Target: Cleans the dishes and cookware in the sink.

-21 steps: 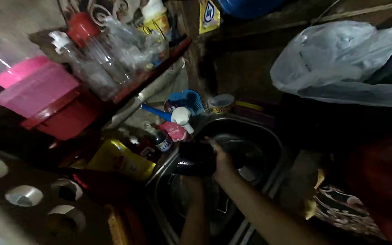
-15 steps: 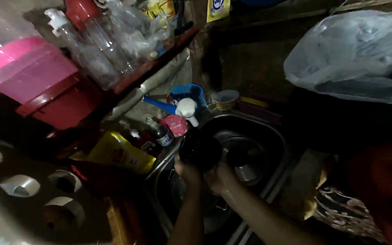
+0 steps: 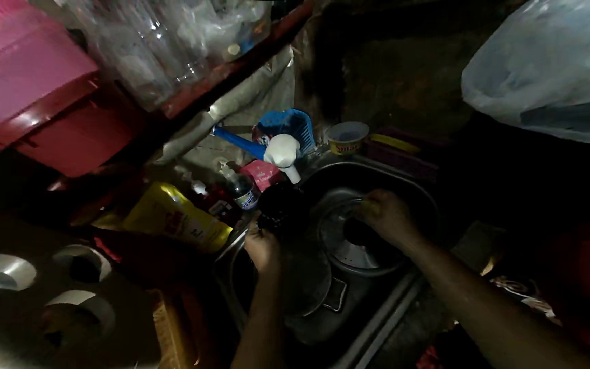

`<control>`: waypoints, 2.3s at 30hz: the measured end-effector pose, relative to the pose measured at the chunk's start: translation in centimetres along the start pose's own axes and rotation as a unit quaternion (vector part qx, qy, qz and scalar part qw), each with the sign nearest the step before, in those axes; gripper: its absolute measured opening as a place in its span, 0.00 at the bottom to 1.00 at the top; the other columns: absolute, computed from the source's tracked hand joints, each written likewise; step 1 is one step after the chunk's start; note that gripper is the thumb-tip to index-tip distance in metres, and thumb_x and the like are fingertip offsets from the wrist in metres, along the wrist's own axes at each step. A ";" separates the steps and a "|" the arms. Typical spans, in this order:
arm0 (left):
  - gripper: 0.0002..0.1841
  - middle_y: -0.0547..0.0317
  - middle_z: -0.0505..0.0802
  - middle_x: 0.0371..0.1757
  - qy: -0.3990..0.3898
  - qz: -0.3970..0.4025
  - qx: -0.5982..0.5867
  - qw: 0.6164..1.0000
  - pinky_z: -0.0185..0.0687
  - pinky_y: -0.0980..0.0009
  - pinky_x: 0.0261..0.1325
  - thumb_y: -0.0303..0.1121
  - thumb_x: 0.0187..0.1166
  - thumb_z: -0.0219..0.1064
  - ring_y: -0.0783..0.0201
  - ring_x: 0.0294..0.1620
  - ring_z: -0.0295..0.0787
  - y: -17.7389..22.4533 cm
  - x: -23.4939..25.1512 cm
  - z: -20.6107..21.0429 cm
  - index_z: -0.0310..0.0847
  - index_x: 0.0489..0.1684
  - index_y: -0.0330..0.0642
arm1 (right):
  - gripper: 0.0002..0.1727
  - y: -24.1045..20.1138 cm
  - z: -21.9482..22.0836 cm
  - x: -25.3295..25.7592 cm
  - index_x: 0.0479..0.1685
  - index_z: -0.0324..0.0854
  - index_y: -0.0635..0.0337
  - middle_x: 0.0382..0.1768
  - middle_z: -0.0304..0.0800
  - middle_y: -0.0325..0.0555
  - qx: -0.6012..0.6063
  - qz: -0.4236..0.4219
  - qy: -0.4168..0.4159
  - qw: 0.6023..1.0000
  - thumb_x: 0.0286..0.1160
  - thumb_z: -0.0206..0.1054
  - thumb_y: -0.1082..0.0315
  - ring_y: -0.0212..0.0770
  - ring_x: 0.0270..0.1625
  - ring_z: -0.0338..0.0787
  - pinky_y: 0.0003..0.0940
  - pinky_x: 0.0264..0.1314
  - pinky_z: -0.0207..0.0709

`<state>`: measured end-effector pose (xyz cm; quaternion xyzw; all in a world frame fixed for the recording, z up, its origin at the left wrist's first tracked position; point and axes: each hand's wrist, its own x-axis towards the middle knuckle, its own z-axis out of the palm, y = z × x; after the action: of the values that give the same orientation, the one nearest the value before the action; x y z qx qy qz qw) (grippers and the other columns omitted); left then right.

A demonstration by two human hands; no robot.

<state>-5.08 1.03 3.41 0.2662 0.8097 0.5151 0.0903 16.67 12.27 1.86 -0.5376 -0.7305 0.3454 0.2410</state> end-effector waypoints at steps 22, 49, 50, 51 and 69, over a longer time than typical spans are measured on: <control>0.24 0.42 0.93 0.52 -0.092 -0.068 0.067 0.991 0.87 0.49 0.53 0.29 0.88 0.59 0.50 0.45 0.93 -2.9 -2.3 0.2 0.71 0.84 0.48 | 0.14 0.8 -4.3 1.9 0.57 0.83 0.65 0.43 0.85 0.52 0.236 0.082 0.013 0.968 0.85 0.64 0.63 0.40 0.37 0.81 0.42 0.40 0.78; 0.18 0.55 0.91 0.59 -0.146 0.106 -0.083 0.980 0.88 0.63 0.55 0.34 0.82 0.66 0.67 0.52 0.90 7.5 -5.7 -2.6 0.82 0.67 0.40 | 0.11 -2.6 -4.2 1.1 0.53 0.85 0.67 0.50 0.89 0.57 0.180 -0.126 0.066 0.973 0.76 0.69 0.72 0.47 0.48 0.88 0.51 0.53 0.83; 0.19 0.55 0.93 0.54 -0.175 0.073 -0.140 0.972 0.89 0.66 0.48 0.36 0.84 0.66 0.68 0.45 0.91 8.9 -6.2 -1.8 0.81 0.68 0.37 | 0.11 -3.1 -4.2 0.7 0.53 0.85 0.68 0.51 0.88 0.58 0.161 -0.151 0.067 0.973 0.74 0.71 0.74 0.49 0.49 0.88 0.52 0.53 0.84; 0.21 0.53 0.93 0.53 -0.213 0.027 -0.178 0.960 0.89 0.65 0.49 0.38 0.85 0.66 0.66 0.45 0.91 9.9 -6.5 -1.0 0.77 0.72 0.37 | 0.12 -3.6 -4.1 0.4 0.53 0.85 0.68 0.53 0.88 0.60 0.142 -0.176 0.065 0.972 0.74 0.73 0.74 0.52 0.50 0.89 0.55 0.54 0.85; 0.32 0.49 0.89 0.48 -0.328 -0.071 -0.318 0.887 0.88 0.66 0.44 0.12 0.57 0.58 0.64 0.43 0.89 8.7 -5.5 2.9 0.69 0.70 0.31 | 0.12 -9.4 -5.7 1.9 0.55 0.88 0.66 0.62 0.85 0.62 0.032 -0.107 -0.009 0.994 0.78 0.70 0.71 0.59 0.63 0.87 0.58 0.68 0.81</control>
<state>3.68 3.23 9.06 0.3189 0.5433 0.6206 0.4669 14.35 13.74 12.66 -0.4455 -0.7744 0.3459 0.2866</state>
